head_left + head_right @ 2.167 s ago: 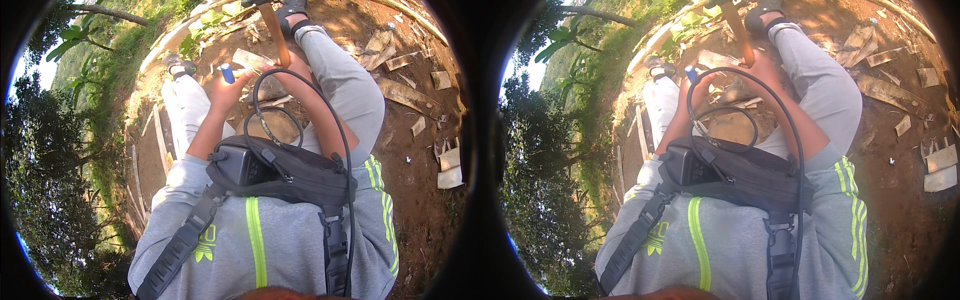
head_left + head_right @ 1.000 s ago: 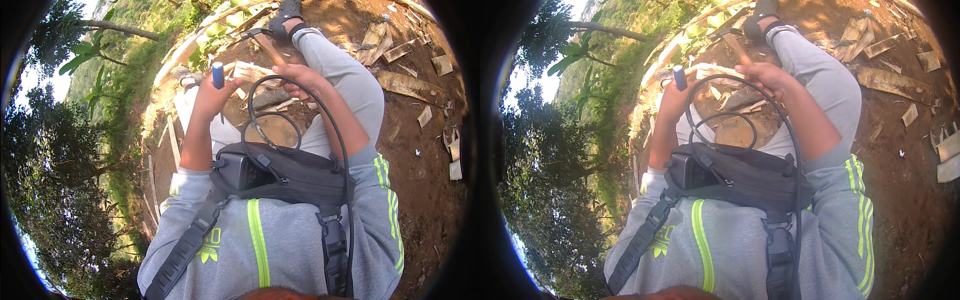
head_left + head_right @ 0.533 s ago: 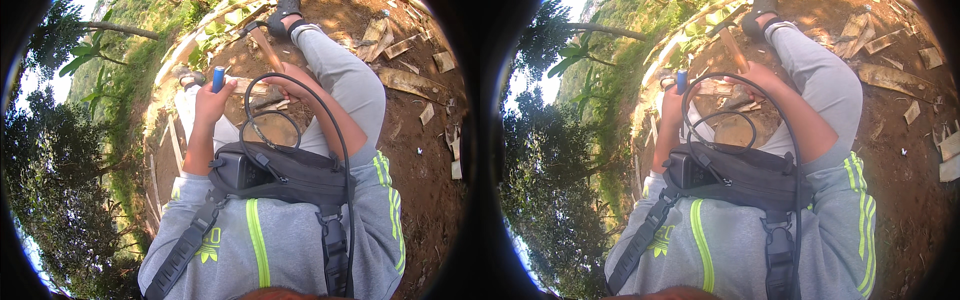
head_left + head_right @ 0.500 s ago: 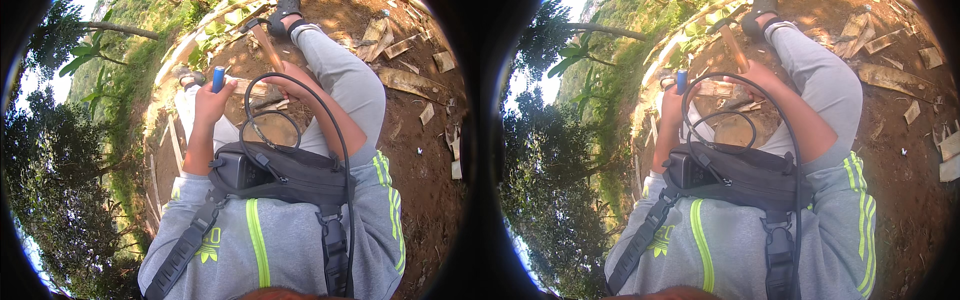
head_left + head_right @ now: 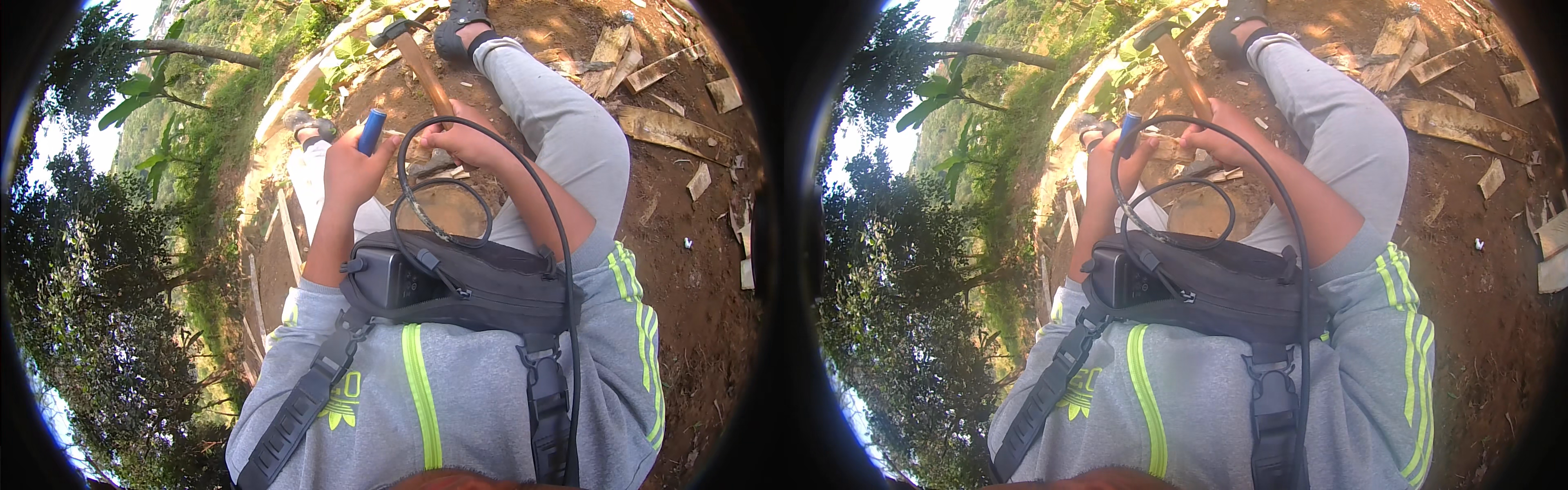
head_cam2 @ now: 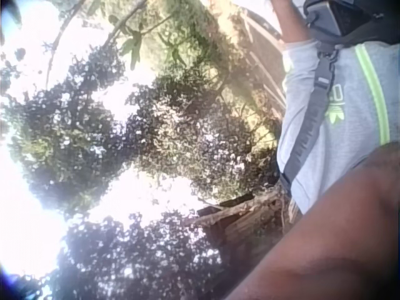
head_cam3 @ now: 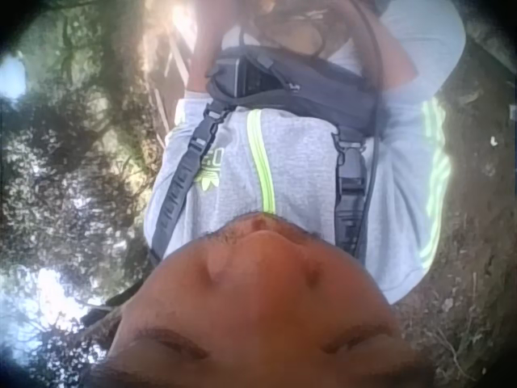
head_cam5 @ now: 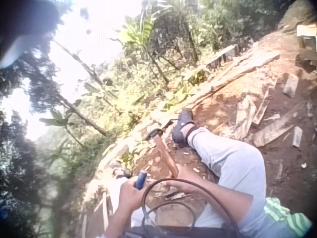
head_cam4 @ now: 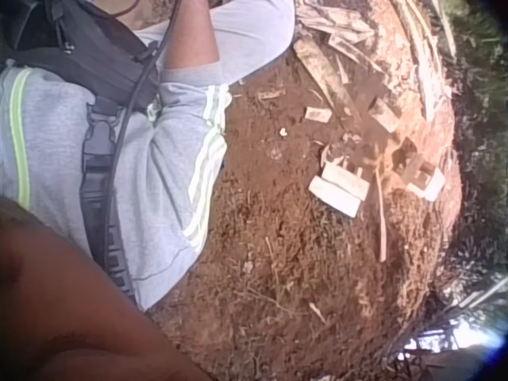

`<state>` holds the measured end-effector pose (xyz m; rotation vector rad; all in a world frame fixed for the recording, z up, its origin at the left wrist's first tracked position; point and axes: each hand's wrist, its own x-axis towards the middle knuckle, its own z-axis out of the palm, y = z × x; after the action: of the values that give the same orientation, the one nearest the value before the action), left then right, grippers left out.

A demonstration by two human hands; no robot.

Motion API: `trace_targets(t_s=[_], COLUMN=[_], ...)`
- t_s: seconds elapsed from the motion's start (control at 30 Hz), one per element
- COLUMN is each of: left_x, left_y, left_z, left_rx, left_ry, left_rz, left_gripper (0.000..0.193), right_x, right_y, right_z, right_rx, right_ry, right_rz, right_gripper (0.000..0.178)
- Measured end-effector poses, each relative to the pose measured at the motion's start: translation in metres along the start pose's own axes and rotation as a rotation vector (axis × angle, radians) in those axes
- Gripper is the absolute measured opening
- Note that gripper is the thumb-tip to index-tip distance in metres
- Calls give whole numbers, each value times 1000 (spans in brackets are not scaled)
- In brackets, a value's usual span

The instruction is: The person uses a hammer and a chisel to shape a piece of wood while sitting on the ground surrounded by wood scraps.

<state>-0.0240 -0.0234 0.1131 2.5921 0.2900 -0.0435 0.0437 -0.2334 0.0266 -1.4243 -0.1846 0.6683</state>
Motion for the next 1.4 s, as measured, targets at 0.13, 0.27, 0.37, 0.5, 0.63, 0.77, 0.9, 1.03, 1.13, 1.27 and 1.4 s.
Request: trace_targets(t_s=[0.13, 0.27, 0.37, 0.5, 0.63, 0.77, 0.9, 1.03, 1.13, 1.27, 1.4], left_x=[-1, 5, 20, 21, 18, 17, 15, 13, 10, -6, -10], left_y=[-8, -24, -67, -59, -58, -54, -54, -52, -42, 8, 14], left_z=[6, 10, 0, -41, -51, -43, -35, -22, -14, -16, -11], left_rx=[122, 192, -345, -851, -1228, -1399, -1415, -988, -564, -367, -435], left_ry=[26, 96, 195, -25, -179, -268, -293, -123, 55, 50, 20], left_rz=[113, 42, -97, -306, -387, -450, -488, -227, -82, -22, 115], left_gripper=[38, 37, 34, 32, 27, 25, 26, 26, 40, 53, 63], right_x=[-1, 6, -3, -3, -4, -5, -8, -13, -14, -10, -6], right_y=[-1, 8, -8, -19, -21, -18, -20, -22, -25, -9, 2], right_z=[-3, -7, -9, -12, -14, -17, -14, -9, -8, -2, 1], right_rx=[153, 168, 40, -48, -79, -138, -135, 74, -41, -6, 152], right_ry=[-54, -90, 13, 151, 173, 122, 30, -82, -123, -138, -164], right_rz=[82, 55, 51, 60, 1, -62, -28, 32, 61, 40, 15], right_gripper=[33, 35, 41, 49, 49, 53, 55, 53, 49, 50, 52])
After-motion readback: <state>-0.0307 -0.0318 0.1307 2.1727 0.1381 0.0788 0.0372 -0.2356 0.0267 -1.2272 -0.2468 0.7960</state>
